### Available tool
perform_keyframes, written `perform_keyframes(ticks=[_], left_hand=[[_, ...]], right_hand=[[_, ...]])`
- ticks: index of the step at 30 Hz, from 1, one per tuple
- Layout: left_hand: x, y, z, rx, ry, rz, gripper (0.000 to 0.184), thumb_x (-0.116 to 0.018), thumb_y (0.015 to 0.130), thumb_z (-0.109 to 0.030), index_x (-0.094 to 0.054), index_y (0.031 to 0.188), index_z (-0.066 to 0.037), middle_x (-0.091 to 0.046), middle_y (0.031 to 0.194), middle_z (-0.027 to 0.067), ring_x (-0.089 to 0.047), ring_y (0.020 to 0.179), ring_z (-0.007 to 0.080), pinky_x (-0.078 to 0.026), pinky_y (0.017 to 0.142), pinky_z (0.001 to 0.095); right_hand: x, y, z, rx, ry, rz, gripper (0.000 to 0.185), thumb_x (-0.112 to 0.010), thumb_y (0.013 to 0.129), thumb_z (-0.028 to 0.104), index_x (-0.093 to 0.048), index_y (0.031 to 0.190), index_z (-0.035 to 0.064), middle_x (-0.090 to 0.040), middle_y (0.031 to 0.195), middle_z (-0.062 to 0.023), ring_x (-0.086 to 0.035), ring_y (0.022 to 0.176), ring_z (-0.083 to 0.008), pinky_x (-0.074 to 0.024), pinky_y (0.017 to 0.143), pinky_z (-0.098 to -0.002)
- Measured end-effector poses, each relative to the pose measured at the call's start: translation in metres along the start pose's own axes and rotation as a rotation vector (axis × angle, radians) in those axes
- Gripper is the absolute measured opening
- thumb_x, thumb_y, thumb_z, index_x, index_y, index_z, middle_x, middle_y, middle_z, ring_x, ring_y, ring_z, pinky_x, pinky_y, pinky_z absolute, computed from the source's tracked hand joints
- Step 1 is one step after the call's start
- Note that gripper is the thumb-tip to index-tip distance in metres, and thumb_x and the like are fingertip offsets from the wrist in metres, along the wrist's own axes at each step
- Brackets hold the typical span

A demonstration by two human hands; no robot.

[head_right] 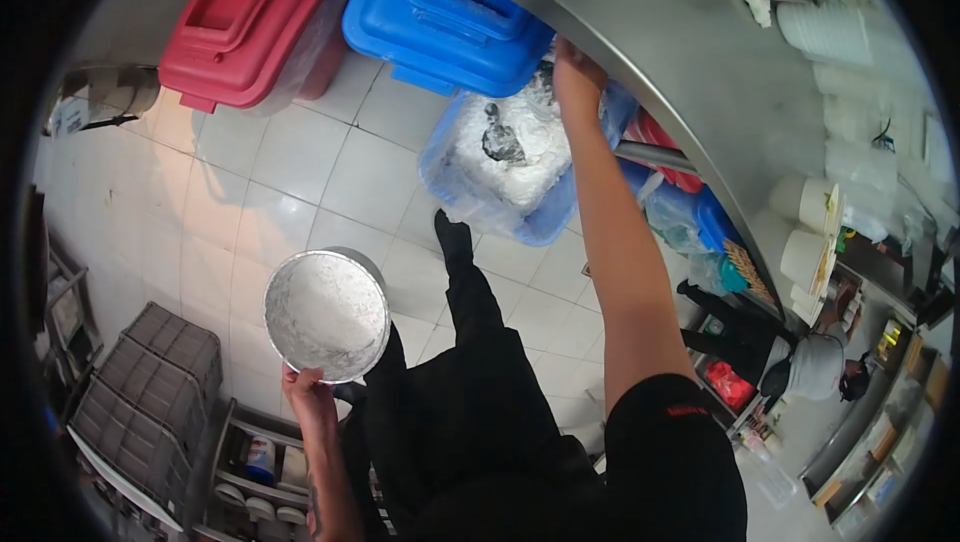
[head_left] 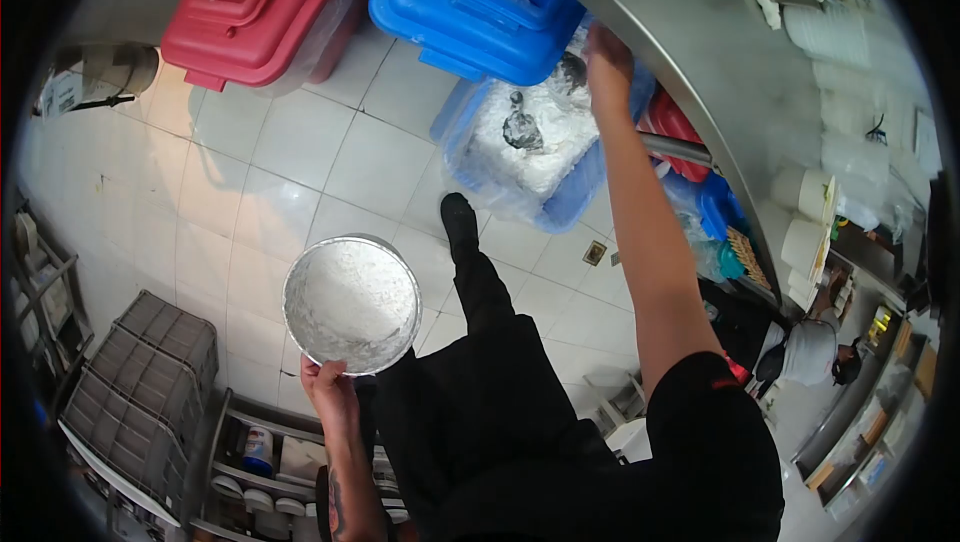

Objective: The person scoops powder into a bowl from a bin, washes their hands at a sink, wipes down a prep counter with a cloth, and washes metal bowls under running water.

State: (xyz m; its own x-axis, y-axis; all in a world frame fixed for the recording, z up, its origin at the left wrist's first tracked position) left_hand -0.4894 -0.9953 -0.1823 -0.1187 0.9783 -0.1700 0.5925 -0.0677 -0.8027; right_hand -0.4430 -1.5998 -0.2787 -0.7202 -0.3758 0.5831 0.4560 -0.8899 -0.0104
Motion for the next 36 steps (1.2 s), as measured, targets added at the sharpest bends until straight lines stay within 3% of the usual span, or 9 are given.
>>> perform_keyframes(ticks=[2, 3, 5, 10, 15, 18, 21, 30, 36], left_hand=[[-0.010, 0.001, 0.000, 0.007, 0.005, -0.004, 0.051, -0.056, 0.067, 0.001, -0.053, 0.118, 0.002, -0.063, 0.113, 0.0133, -0.063, 0.101, 0.0241, -0.051, 0.091, 0.0370], [-0.018, 0.002, 0.000, 0.004, 0.012, 0.001, 0.051, -0.057, 0.067, 0.001, -0.053, 0.118, 0.002, -0.063, 0.113, 0.0133, -0.063, 0.101, 0.0239, -0.051, 0.091, 0.0371], [-0.026, 0.005, 0.001, 0.002, 0.027, 0.008, 0.051, -0.057, 0.068, 0.001, -0.053, 0.118, 0.002, -0.063, 0.112, 0.0133, -0.063, 0.101, 0.0236, -0.051, 0.091, 0.0371], [-0.047, 0.002, -0.004, -0.049, 0.030, 0.039, 0.043, -0.053, 0.068, 0.007, -0.056, 0.111, 0.004, -0.065, 0.107, 0.0105, -0.062, 0.096, 0.0189, -0.046, 0.091, 0.0298], [-0.045, -0.003, -0.004, -0.073, 0.024, -0.006, 0.042, -0.053, 0.067, 0.008, -0.056, 0.109, 0.005, -0.065, 0.106, 0.0111, -0.062, 0.096, 0.0190, -0.046, 0.092, 0.0304], [-0.036, -0.006, -0.006, -0.069, 0.034, 0.009, 0.042, -0.052, 0.067, 0.008, -0.056, 0.108, 0.004, -0.065, 0.106, 0.0108, -0.062, 0.096, 0.0186, -0.046, 0.092, 0.0298], [-0.032, -0.006, -0.011, -0.050, 0.051, 0.021, 0.039, -0.052, 0.068, 0.008, -0.057, 0.106, 0.003, -0.065, 0.104, 0.0104, -0.062, 0.095, 0.0175, -0.046, 0.090, 0.0288], [0.001, 0.011, -0.033, -0.056, 0.160, 0.095, 0.034, -0.050, 0.068, 0.009, -0.057, 0.101, 0.001, -0.065, 0.097, 0.0077, -0.061, 0.087, 0.0149, -0.046, 0.082, 0.0268], [0.002, 0.019, -0.050, -0.078, 0.246, 0.122, 0.031, -0.051, 0.069, 0.009, -0.058, 0.098, 0.000, -0.064, 0.091, 0.0061, -0.058, 0.078, 0.0122, -0.046, 0.071, 0.0251]], right_hand=[[0.005, -0.054, -0.020, 0.114, 0.098, 0.187, 0.027, -0.067, 0.090, 0.026, -0.068, 0.106, 0.0048, -0.069, 0.090, -0.0022, -0.064, 0.079, -0.0120, -0.0511, 0.072, -0.0282], [0.006, -0.077, -0.006, 0.034, -0.331, 0.361, 0.037, -0.068, 0.085, 0.040, -0.067, 0.111, 0.0137, -0.071, 0.080, -0.0082, -0.069, 0.078, -0.0263, -0.0525, 0.072, -0.0374], [-0.012, -0.108, 0.018, -0.061, -0.576, 0.538, 0.041, -0.069, 0.082, 0.039, -0.063, 0.116, 0.0171, -0.071, 0.079, -0.0090, -0.069, 0.079, -0.0314, -0.0530, 0.073, -0.0426], [-0.041, -0.124, 0.012, 0.161, -0.635, 0.384, 0.022, -0.065, 0.085, 0.024, -0.059, 0.090, 0.0031, -0.068, 0.076, -0.0167, -0.066, 0.075, -0.0381, -0.0523, 0.068, -0.0471], [0.014, -0.139, 0.025, 0.245, -0.509, 0.397, 0.021, -0.065, 0.084, 0.021, -0.063, 0.094, 0.0030, -0.066, 0.076, -0.0220, -0.065, 0.071, -0.0394, -0.0523, 0.067, -0.0455], [0.071, -0.140, 0.055, -0.100, -0.202, 0.436, 0.022, -0.068, 0.086, 0.013, -0.065, 0.106, 0.0034, -0.066, 0.068, -0.0102, -0.066, 0.058, -0.0177, -0.0501, 0.054, -0.0293], [0.119, -0.138, 0.082, -0.153, -0.074, 0.450, 0.020, -0.067, 0.087, 0.010, -0.066, 0.106, 0.0030, -0.064, 0.068, -0.0049, -0.064, 0.057, -0.0102, -0.0481, 0.052, -0.0243], [0.126, -0.145, 0.082, 0.246, -0.547, 0.374, 0.025, -0.066, 0.081, 0.005, -0.068, 0.106, 0.0034, -0.068, 0.078, -0.0166, -0.067, 0.070, -0.0291, -0.0506, 0.065, -0.0361], [0.057, -0.117, -0.013, -0.107, -0.575, 0.340, 0.030, -0.067, 0.085, 0.028, -0.066, 0.095, -0.0003, -0.070, 0.078, -0.0159, -0.067, 0.067, -0.0292, -0.0519, 0.063, -0.0366]])
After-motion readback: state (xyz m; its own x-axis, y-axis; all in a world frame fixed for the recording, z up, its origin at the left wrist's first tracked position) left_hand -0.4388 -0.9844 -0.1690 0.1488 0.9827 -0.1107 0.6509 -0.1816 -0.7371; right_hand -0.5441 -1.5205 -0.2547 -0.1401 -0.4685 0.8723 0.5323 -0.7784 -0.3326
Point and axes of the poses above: each hand's wrist, its own y-axis towards the middle knuckle, its own x-axis out of the back of the hand, z = x × y, the point moved 1 cm from there along y, towards the middle knuckle
